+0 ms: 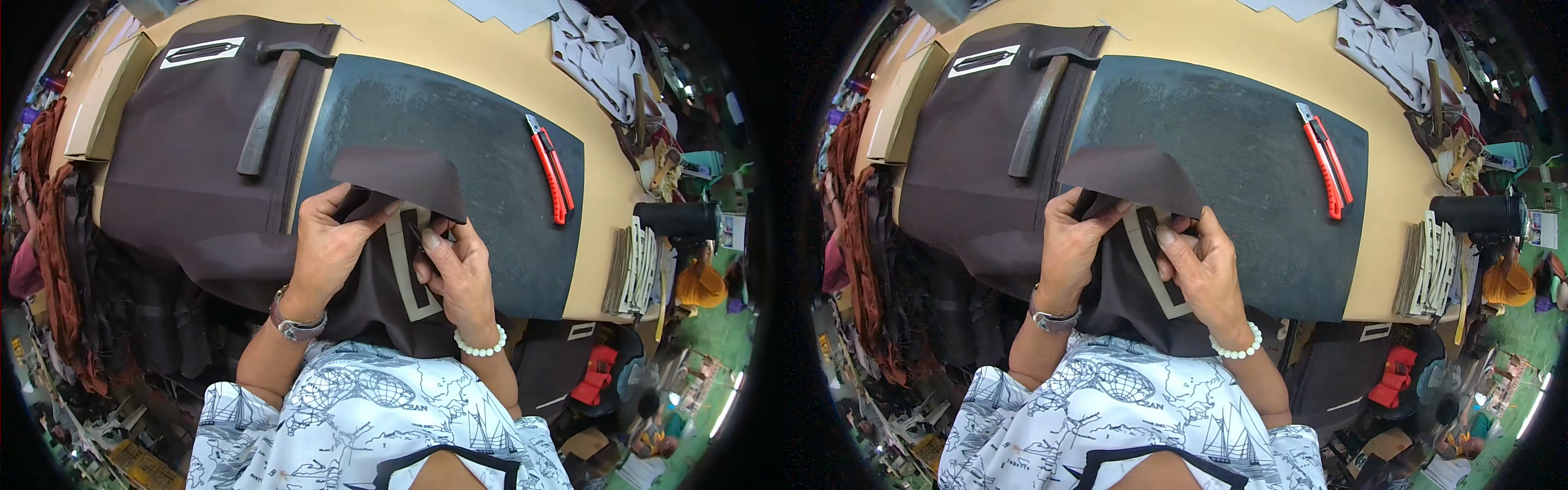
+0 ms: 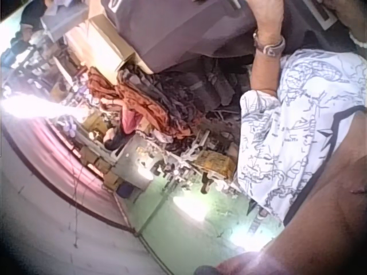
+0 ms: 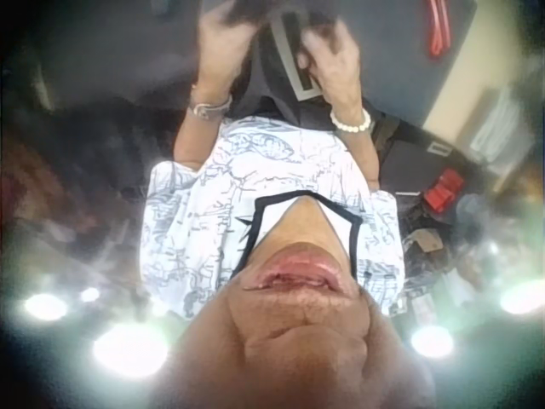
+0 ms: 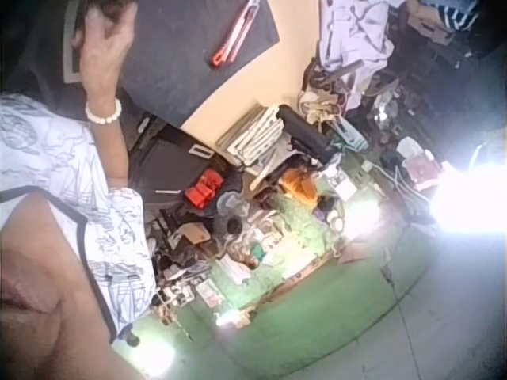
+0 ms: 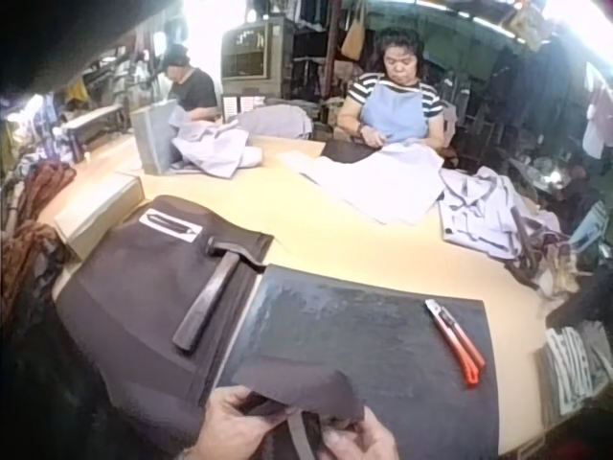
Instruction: The person prepares leather panels for assembly by using a utility knife to cut through a leather sheet using a template, then uses shears to trim the interior corners of the cutout and folds the edges by hand.
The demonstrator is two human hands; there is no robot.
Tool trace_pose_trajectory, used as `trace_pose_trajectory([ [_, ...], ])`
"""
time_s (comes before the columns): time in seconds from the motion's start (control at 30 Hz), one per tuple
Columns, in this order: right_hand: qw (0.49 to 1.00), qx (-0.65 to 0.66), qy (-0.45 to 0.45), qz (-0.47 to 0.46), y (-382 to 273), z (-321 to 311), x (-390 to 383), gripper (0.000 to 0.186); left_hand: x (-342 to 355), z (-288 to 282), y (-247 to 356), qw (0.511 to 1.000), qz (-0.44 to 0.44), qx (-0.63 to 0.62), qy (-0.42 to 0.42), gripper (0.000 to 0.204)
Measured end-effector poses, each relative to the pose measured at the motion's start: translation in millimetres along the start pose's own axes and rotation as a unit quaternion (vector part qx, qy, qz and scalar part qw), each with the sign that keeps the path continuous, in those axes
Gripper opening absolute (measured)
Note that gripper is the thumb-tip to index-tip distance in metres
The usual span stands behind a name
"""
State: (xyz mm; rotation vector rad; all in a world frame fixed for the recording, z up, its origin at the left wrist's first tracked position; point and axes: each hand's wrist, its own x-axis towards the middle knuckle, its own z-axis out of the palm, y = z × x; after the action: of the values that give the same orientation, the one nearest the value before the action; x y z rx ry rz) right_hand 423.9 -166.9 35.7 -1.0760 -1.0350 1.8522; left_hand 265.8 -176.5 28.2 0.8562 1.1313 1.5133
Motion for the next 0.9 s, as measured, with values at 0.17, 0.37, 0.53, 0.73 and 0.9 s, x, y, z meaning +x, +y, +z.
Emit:
trace_pose_trajectory([
  [0.17,0.999,0.033,0.013,-0.013,4,1,-3,0.017,-4,3,-1,1.0,-0.001,0.005,-0.006,0.018],
  [0.37,0.998,-0.051,0.021,-0.034,7,-1,-13,0.019,-10,8,-8,0.999,-0.027,-0.045,0.015,0.018],
  [0.53,0.992,-0.121,0.04,-0.014,7,0,-34,0.019,-15,14,-12,0.998,-0.007,0.004,0.07,0.02],
  [0.73,0.991,-0.11,0.07,-0.041,22,8,-36,0.017,-23,24,-19,0.995,0.004,-0.013,0.096,0.017],
  [0.9,0.995,-0.035,0.07,-0.068,27,13,-34,0.016,-24,28,-19,0.994,0.021,-0.018,0.102,0.016],
])
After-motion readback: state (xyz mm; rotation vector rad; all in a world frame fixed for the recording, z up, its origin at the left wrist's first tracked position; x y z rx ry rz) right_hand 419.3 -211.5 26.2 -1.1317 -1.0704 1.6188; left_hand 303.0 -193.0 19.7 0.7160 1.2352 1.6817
